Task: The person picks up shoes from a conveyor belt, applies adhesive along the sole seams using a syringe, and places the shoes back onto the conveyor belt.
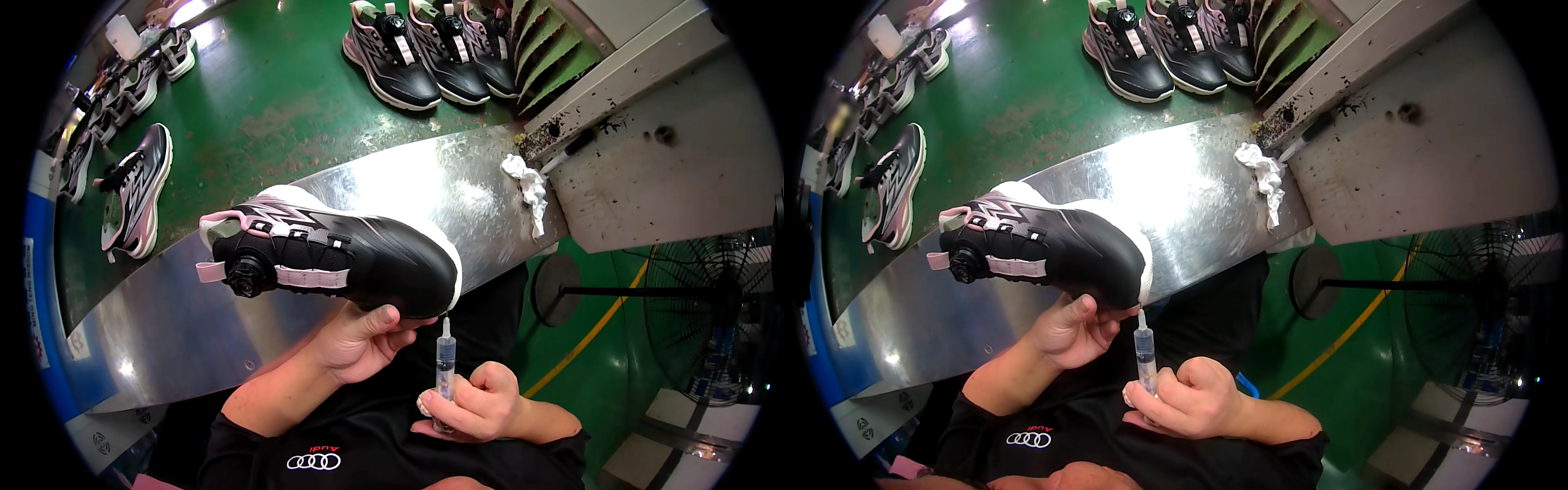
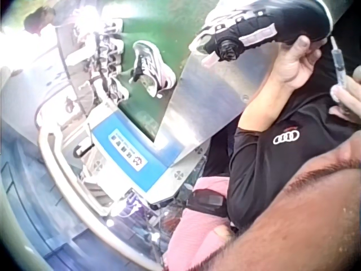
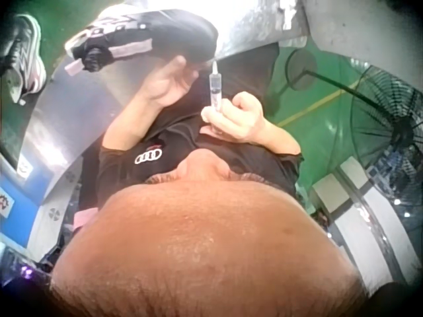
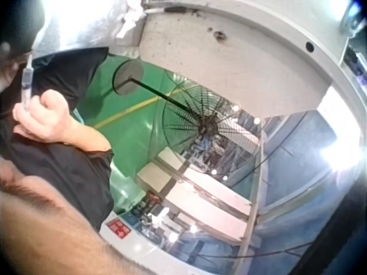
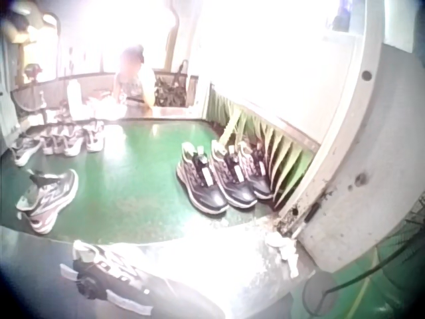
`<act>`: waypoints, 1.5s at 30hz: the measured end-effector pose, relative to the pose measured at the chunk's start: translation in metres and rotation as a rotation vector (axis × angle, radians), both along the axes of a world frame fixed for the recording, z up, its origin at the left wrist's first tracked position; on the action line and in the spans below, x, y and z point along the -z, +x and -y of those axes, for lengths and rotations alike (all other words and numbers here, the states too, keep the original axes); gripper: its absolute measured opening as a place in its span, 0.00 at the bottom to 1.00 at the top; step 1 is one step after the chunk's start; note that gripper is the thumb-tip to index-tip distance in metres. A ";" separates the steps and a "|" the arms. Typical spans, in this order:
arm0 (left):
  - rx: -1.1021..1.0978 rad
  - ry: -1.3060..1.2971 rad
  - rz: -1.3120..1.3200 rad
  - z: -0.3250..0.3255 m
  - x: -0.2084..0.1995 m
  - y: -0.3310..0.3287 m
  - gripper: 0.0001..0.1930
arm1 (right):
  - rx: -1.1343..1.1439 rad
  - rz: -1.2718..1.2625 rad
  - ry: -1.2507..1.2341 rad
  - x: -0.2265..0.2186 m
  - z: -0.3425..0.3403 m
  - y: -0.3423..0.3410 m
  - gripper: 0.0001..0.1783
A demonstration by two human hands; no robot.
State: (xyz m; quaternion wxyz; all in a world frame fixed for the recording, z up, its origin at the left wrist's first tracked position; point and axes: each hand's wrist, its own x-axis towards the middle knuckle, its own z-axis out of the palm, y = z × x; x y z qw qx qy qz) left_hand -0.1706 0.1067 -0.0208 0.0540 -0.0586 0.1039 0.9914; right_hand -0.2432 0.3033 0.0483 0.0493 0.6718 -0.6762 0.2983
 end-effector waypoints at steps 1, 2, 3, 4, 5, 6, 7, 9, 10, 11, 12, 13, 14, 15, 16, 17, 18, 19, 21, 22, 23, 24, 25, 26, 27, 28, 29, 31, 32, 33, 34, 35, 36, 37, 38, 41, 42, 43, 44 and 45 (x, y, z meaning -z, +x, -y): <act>-0.007 0.001 0.000 0.000 0.000 0.001 0.23 | -0.007 -0.001 -0.001 -0.001 0.001 0.000 0.20; -0.012 -0.003 0.000 0.000 0.001 0.003 0.23 | -0.016 0.000 -0.003 -0.001 0.002 0.001 0.19; -0.007 -0.003 0.003 0.001 0.003 0.005 0.23 | -0.024 0.002 -0.010 -0.003 0.002 0.002 0.19; -0.017 -0.012 0.009 0.002 0.002 0.009 0.23 | -0.043 0.014 -0.096 -0.005 0.000 0.002 0.18; -0.016 -0.004 0.047 0.003 -0.001 0.012 0.22 | -0.071 0.036 -0.187 -0.005 0.000 0.001 0.17; 0.010 0.077 0.017 0.004 -0.002 0.012 0.21 | -0.037 0.038 -0.245 -0.004 -0.005 0.002 0.16; 0.035 0.147 -0.011 0.004 -0.003 0.013 0.21 | 0.002 0.037 -0.287 -0.005 -0.011 -0.002 0.19; 0.021 0.248 -0.021 0.002 0.012 0.034 0.24 | 0.115 -0.007 -0.214 0.001 -0.020 -0.012 0.29; -0.006 0.248 0.000 0.004 0.010 0.050 0.26 | 0.122 0.007 -0.142 0.003 -0.019 -0.021 0.30; -0.020 0.256 0.011 0.004 0.007 0.061 0.27 | 0.136 0.009 -0.062 0.005 -0.017 -0.030 0.31; -0.059 0.227 0.093 0.007 -0.001 0.079 0.30 | 0.139 0.044 -0.071 0.013 -0.013 -0.037 0.32; -0.114 0.178 0.187 0.009 -0.008 0.098 0.32 | 0.148 0.074 -0.077 0.022 -0.010 -0.043 0.33; -0.150 0.099 0.306 0.011 -0.015 0.116 0.34 | 0.137 0.135 -0.095 0.031 -0.006 -0.050 0.34; -0.182 0.020 0.428 0.013 -0.023 0.128 0.37 | 0.125 0.198 -0.113 0.038 0.001 -0.054 0.35; -0.207 -0.024 0.402 0.016 -0.024 0.134 0.37 | 0.102 0.248 -0.110 0.043 0.007 -0.058 0.35; -0.229 -0.065 0.372 0.019 -0.023 0.136 0.37 | 0.081 0.294 -0.104 0.048 0.011 -0.062 0.35; -0.257 -0.201 0.385 0.020 -0.022 0.136 0.40 | 0.060 0.331 -0.097 0.053 0.013 -0.065 0.35; -0.263 -0.206 0.379 0.024 -0.025 0.129 0.40 | 0.054 0.326 -0.103 0.056 0.017 -0.067 0.35; -0.267 -0.313 0.285 0.037 -0.027 0.103 0.40 | 0.026 0.407 -0.091 0.058 0.020 -0.067 0.35; -0.295 -0.374 0.293 0.048 -0.028 0.085 0.40 | 0.032 0.400 -0.094 0.059 0.019 -0.068 0.35; -0.294 -0.429 0.276 0.062 -0.028 0.063 0.38 | 0.037 0.382 -0.085 0.060 0.017 -0.068 0.35; -0.334 -0.458 0.270 0.076 -0.028 0.038 0.35 | 0.050 0.405 -0.089 0.062 0.016 -0.068 0.35; -0.405 -0.479 0.193 0.090 -0.019 0.012 0.29 | 0.055 0.428 -0.095 0.061 0.018 -0.067 0.34; -0.437 -0.506 0.172 0.108 -0.009 -0.012 0.24 | 0.071 0.427 -0.096 0.061 0.020 -0.066 0.33; -0.418 -0.569 0.204 0.123 -0.004 -0.032 0.20 | 0.065 0.425 -0.094 0.059 0.023 -0.067 0.32; -0.453 -0.593 0.211 0.133 -0.003 -0.053 0.18 | 0.065 0.427 -0.100 0.059 0.024 -0.067 0.32; -0.435 -0.558 0.270 0.136 -0.004 -0.068 0.17 | 0.068 0.428 -0.110 0.059 0.027 -0.068 0.32; -0.394 -0.583 0.393 0.129 -0.003 -0.075 0.20 | 0.080 0.411 -0.097 0.057 0.026 -0.071 0.31; -0.369 -0.580 0.382 0.123 -0.006 -0.076 0.20 | 0.098 0.422 -0.096 0.058 0.021 -0.074 0.31; -0.339 -0.598 0.373 0.118 -0.012 -0.069 0.19 | 0.114 0.435 -0.099 0.058 0.017 -0.078 0.31; -0.308 -0.615 0.362 0.116 -0.012 -0.057 0.18 | 0.121 0.432 -0.082 0.054 0.014 -0.082 0.26; -0.352 -0.582 0.333 0.120 -0.005 -0.041 0.15 | 0.145 0.432 -0.083 0.055 0.011 -0.084 0.26; -0.399 -0.552 0.309 0.127 0.000 -0.017 0.13 | 0.159 0.512 -0.061 0.056 0.008 -0.086 0.22; -0.451 -0.456 0.211 0.134 0.002 0.008 0.09 | 0.172 0.594 -0.041 0.056 0.006 -0.087 0.17; -0.473 -0.433 0.208 0.143 -0.002 0.029 0.09 | 0.169 0.520 -0.063 0.056 0.006 -0.092 0.11; -0.804 -0.615 0.312 0.201 0.017 0.118 0.13 | 0.297 0.667 0.155 0.049 0.001 -0.105 0.09; -0.827 -0.521 0.341 0.218 0.008 0.142 0.16 | 0.306 0.470 0.095 0.053 0.001 -0.112 0.08; -1.017 -0.554 0.442 0.241 0.016 0.172 0.20 | 0.307 0.272 0.054 0.045 0.003 -0.118 0.07; -1.110 -0.581 0.532 0.255 0.016 0.191 0.22 | 0.325 0.220 0.114 0.042 0.003 -0.124 0.08; -1.137 -0.560 0.479 0.275 0.021 0.210 0.20 | 0.340 0.170 0.171 0.038 0.001 -0.129 0.08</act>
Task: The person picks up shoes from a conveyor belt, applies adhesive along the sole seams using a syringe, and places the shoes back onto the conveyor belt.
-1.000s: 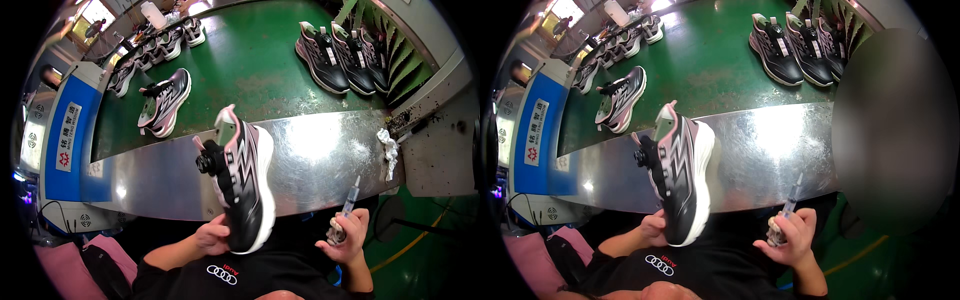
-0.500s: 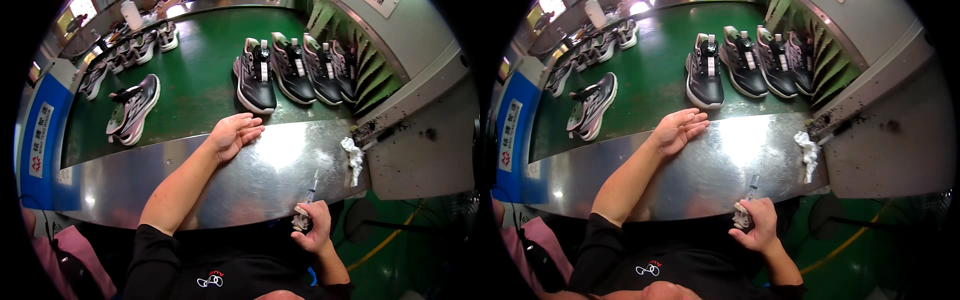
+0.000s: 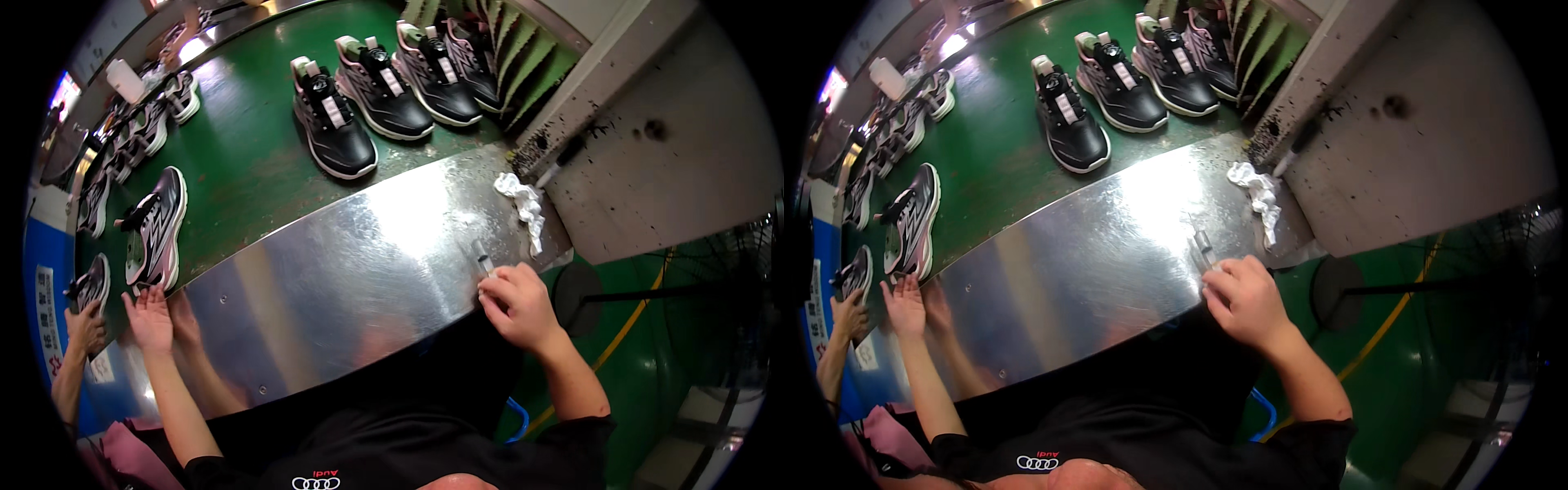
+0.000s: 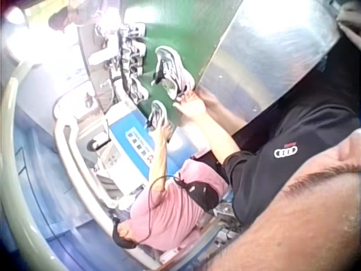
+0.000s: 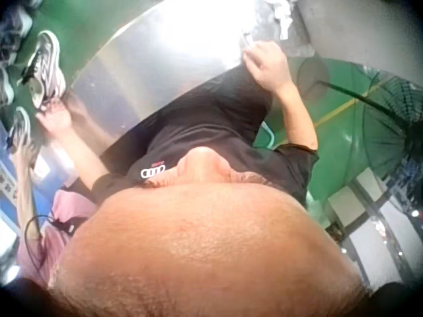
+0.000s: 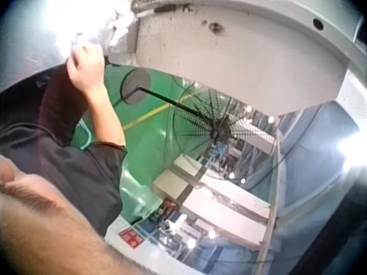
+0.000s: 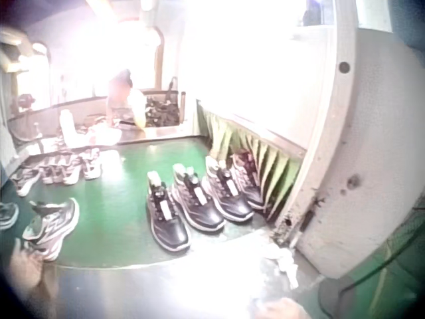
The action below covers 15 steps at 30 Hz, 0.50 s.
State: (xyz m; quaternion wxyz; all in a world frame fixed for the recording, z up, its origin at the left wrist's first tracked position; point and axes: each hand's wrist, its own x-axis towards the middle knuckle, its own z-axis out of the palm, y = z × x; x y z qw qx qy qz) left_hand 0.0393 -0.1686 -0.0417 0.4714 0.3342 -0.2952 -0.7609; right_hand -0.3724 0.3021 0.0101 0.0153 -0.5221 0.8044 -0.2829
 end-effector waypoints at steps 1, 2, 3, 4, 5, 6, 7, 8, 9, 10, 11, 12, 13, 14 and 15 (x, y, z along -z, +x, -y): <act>-0.001 -0.005 0.051 0.008 -0.001 0.001 0.19 | 0.008 -0.033 0.022 0.002 -0.002 -0.005 0.09; -0.007 -0.014 0.105 0.014 -0.004 0.003 0.18 | 0.019 -0.091 0.043 0.001 -0.003 -0.009 0.08; 0.004 -0.013 0.105 0.025 0.001 0.007 0.18 | 0.038 -0.139 0.089 -0.002 -0.004 -0.012 0.08; 0.007 -0.038 0.135 0.036 0.008 0.013 0.17 | 0.053 -0.183 0.133 -0.003 -0.003 -0.014 0.07; 0.011 -0.064 0.162 0.041 0.010 0.011 0.16 | 0.056 -0.231 0.152 -0.003 -0.003 -0.017 0.06; 0.020 -0.068 0.161 0.042 0.012 0.012 0.16 | 0.065 -0.231 0.150 -0.006 -0.002 -0.019 0.06; 0.039 -0.064 0.175 0.040 0.012 0.011 0.16 | 0.061 -0.272 0.222 -0.009 -0.001 -0.021 0.06; 0.060 -0.059 0.186 0.032 0.006 -0.002 0.15 | 0.058 -0.314 0.296 -0.012 0.001 -0.023 0.06; 0.005 -0.021 0.229 0.020 -0.002 -0.012 0.14 | 0.043 -0.339 0.332 -0.014 0.002 -0.025 0.04; 0.007 -0.024 0.228 0.019 -0.003 -0.010 0.14 | 0.046 -0.339 0.330 -0.015 0.003 -0.026 0.04; 0.009 -0.031 0.265 0.018 -0.003 -0.005 0.13 | 0.014 -0.360 0.365 -0.017 0.003 -0.027 0.04; 0.011 -0.037 0.302 0.019 -0.002 -0.002 0.12 | -0.018 -0.382 0.400 -0.018 0.002 -0.027 0.04; 0.007 -0.038 0.299 0.023 0.000 0.002 0.12 | -0.021 -0.385 0.398 -0.020 0.001 -0.026 0.04; 0.005 -0.041 0.276 0.027 0.001 0.005 0.11 | -0.037 -0.383 0.425 -0.023 -0.001 -0.024 0.03; 0.002 -0.045 0.252 0.030 0.002 0.009 0.11 | -0.054 -0.381 0.452 -0.025 -0.003 -0.022 0.03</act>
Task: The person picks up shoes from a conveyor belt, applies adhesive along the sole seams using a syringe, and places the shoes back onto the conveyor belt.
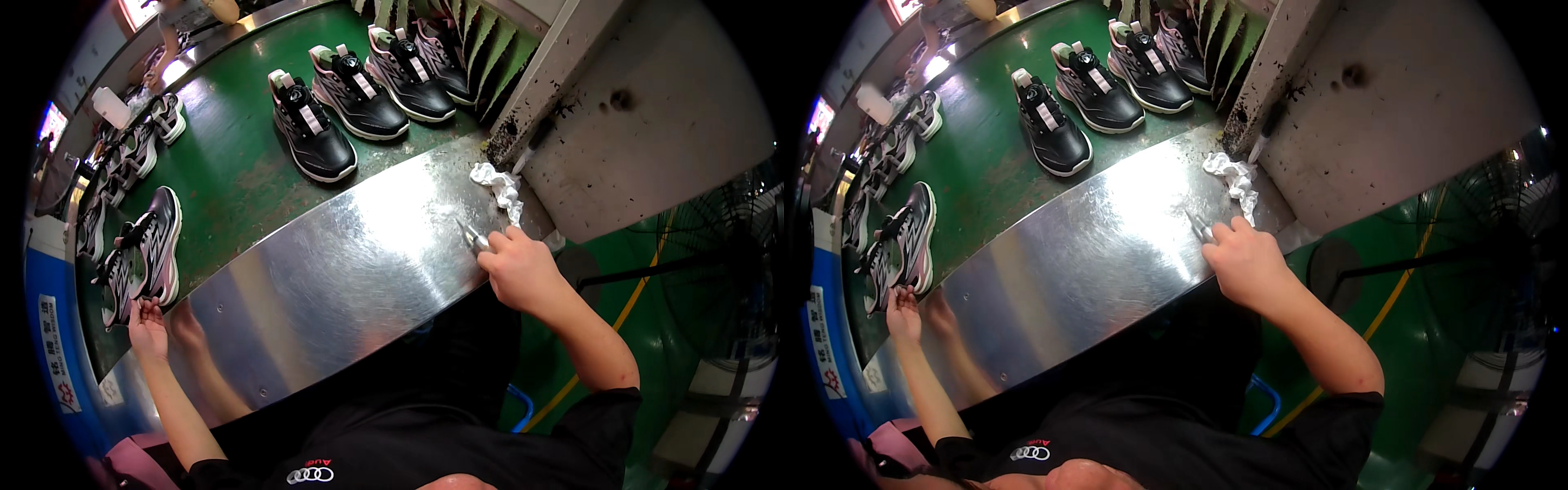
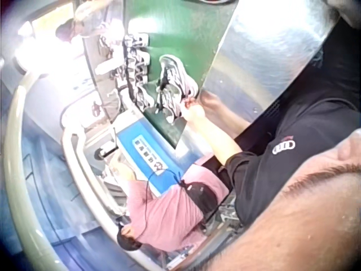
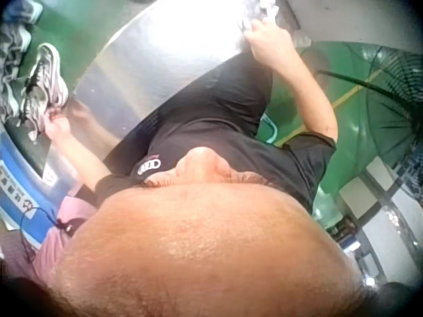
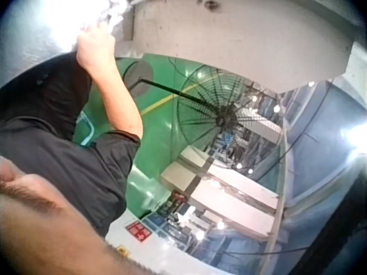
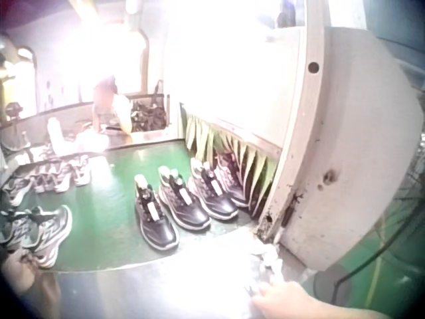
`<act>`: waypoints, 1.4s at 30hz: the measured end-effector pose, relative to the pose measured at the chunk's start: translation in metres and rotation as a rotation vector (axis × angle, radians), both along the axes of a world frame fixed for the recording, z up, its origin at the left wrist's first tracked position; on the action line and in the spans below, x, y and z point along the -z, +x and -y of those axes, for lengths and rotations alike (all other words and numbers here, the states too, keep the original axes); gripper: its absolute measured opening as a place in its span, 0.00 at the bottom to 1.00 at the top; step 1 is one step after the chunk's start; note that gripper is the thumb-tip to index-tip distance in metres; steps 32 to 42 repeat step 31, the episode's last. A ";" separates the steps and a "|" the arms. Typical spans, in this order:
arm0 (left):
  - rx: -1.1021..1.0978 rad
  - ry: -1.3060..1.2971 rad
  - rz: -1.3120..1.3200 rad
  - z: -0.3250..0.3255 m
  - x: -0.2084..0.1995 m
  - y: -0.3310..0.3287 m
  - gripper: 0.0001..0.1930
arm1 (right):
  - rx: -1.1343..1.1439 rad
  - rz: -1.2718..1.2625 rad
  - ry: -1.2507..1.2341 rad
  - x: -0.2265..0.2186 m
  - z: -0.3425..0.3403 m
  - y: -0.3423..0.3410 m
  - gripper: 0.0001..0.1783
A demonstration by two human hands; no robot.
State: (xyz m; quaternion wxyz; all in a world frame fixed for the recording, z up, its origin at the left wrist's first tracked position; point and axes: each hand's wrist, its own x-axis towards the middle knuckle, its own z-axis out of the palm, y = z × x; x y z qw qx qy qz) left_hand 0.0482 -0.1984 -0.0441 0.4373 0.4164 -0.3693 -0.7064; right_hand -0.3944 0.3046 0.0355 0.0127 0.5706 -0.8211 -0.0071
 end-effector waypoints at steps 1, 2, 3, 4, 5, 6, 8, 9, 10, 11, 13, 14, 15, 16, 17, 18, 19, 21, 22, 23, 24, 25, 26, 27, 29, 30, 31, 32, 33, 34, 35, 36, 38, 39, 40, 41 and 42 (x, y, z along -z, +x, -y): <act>-0.002 0.000 -0.004 -0.001 -0.002 -0.002 0.11 | -0.002 -0.004 0.000 -0.002 -0.001 0.002 0.03; 0.088 -0.040 -0.019 0.000 -0.006 -0.004 0.10 | 0.003 0.039 -0.038 -0.004 -0.002 0.004 0.02; 0.178 -0.080 -0.034 0.002 -0.013 -0.007 0.10 | 0.007 0.083 -0.076 -0.005 -0.002 0.006 0.01; 0.098 -0.096 0.040 -0.017 -0.028 -0.037 0.10 | 0.014 0.074 -0.071 -0.004 -0.001 0.006 0.01; 0.099 -0.097 0.037 -0.030 -0.044 -0.054 0.10 | 0.041 0.176 -0.130 -0.002 0.001 0.005 0.01; 0.191 -0.170 0.051 -0.041 -0.058 -0.068 0.10 | 0.065 0.278 -0.189 0.000 0.003 0.004 0.02; 0.263 -0.318 0.110 -0.056 -0.068 -0.086 0.12 | 0.102 0.366 -0.163 0.007 0.005 -0.002 0.04; 0.264 -0.319 0.109 -0.067 -0.076 -0.091 0.12 | 0.136 0.460 -0.133 0.008 0.007 -0.004 0.05; 0.293 -0.343 0.125 -0.082 -0.087 -0.092 0.12 | 0.126 0.465 -0.132 0.008 0.007 -0.005 0.05; 0.311 -0.371 0.144 -0.097 -0.094 -0.089 0.12 | 0.152 0.568 -0.150 0.009 0.008 -0.007 0.07; 0.269 -0.358 0.200 -0.130 -0.098 -0.084 0.11 | 0.245 0.772 -0.156 0.007 0.006 -0.008 0.11; 0.335 -0.359 0.190 -0.146 -0.095 -0.079 0.10 | 0.299 0.882 -0.141 0.004 0.003 -0.006 0.12; 0.375 -0.426 0.263 -0.168 -0.087 -0.083 0.10 | 0.360 1.038 -0.125 0.002 -0.001 -0.005 0.11; 0.381 -0.321 0.353 -0.193 -0.092 -0.101 0.09 | 0.391 1.295 -0.222 0.009 -0.005 -0.004 0.09; 0.461 -0.448 0.279 -0.205 -0.077 -0.102 0.08 | 0.373 1.401 -0.322 0.011 -0.013 0.000 0.10; 0.612 -0.388 0.224 -0.217 -0.081 -0.113 0.09 | 0.347 1.453 -0.403 0.013 -0.021 0.004 0.10; 0.765 -0.310 0.327 -0.223 -0.084 -0.125 0.09 | 0.494 1.561 -0.426 0.006 -0.023 0.011 0.12; 0.980 -0.409 0.312 -0.229 -0.082 -0.144 0.09 | 0.484 1.612 -0.469 0.010 -0.022 0.020 0.21; 0.959 -0.254 0.208 -0.224 -0.074 -0.140 0.09 | 0.376 1.686 -0.519 0.007 -0.014 0.027 0.28; 0.937 -0.100 0.097 -0.218 -0.060 -0.137 0.08 | 0.271 1.752 -0.570 0.004 -0.007 0.035 0.36; 0.736 -0.100 -0.008 -0.207 -0.054 -0.132 0.10 | 0.358 1.786 -0.516 0.002 -0.005 0.037 0.47; 0.631 -0.038 -0.112 -0.187 -0.050 -0.124 0.06 | 0.328 1.745 -0.508 0.000 -0.002 0.043 0.45; 0.509 -0.001 -0.139 -0.166 -0.045 -0.118 0.05 | 0.341 1.749 -0.480 -0.002 0.001 0.049 0.44; 0.379 -0.135 0.099 -0.136 -0.029 -0.108 0.06 | 0.351 1.750 -0.449 -0.004 0.001 0.054 0.44; 0.287 -0.172 0.204 -0.092 -0.012 -0.117 0.12 | 0.292 1.752 -0.450 0.001 -0.002 0.059 0.43; 0.344 -0.098 0.202 -0.079 -0.011 -0.128 0.18 | 0.274 1.705 -0.441 0.006 -0.004 0.059 0.44; 0.494 -0.066 0.351 -0.060 -0.010 -0.135 0.22 | 0.259 1.659 -0.428 0.009 -0.007 0.058 0.45; 0.494 -0.066 0.351 -0.060 -0.010 -0.135 0.22 | 0.259 1.659 -0.428 0.009 -0.007 0.058 0.45; 0.494 -0.066 0.351 -0.060 -0.010 -0.135 0.22 | 0.259 1.659 -0.428 0.009 -0.007 0.058 0.45; 0.494 -0.066 0.351 -0.060 -0.010 -0.135 0.22 | 0.259 1.659 -0.428 0.009 -0.007 0.058 0.45; 0.494 -0.066 0.351 -0.060 -0.010 -0.135 0.22 | 0.259 1.659 -0.428 0.009 -0.007 0.058 0.45; 0.494 -0.066 0.351 -0.060 -0.010 -0.135 0.22 | 0.259 1.659 -0.428 0.009 -0.007 0.058 0.45; 0.494 -0.066 0.351 -0.060 -0.010 -0.135 0.22 | 0.259 1.659 -0.428 0.009 -0.007 0.058 0.45; 0.494 -0.066 0.351 -0.060 -0.010 -0.135 0.22 | 0.259 1.659 -0.428 0.009 -0.007 0.058 0.45; 0.494 -0.066 0.351 -0.060 -0.010 -0.135 0.22 | 0.259 1.659 -0.428 0.009 -0.007 0.058 0.45; 0.494 -0.066 0.351 -0.060 -0.010 -0.135 0.22 | 0.259 1.659 -0.428 0.009 -0.007 0.058 0.45; 0.494 -0.066 0.351 -0.060 -0.010 -0.135 0.22 | 0.259 1.659 -0.428 0.009 -0.007 0.058 0.45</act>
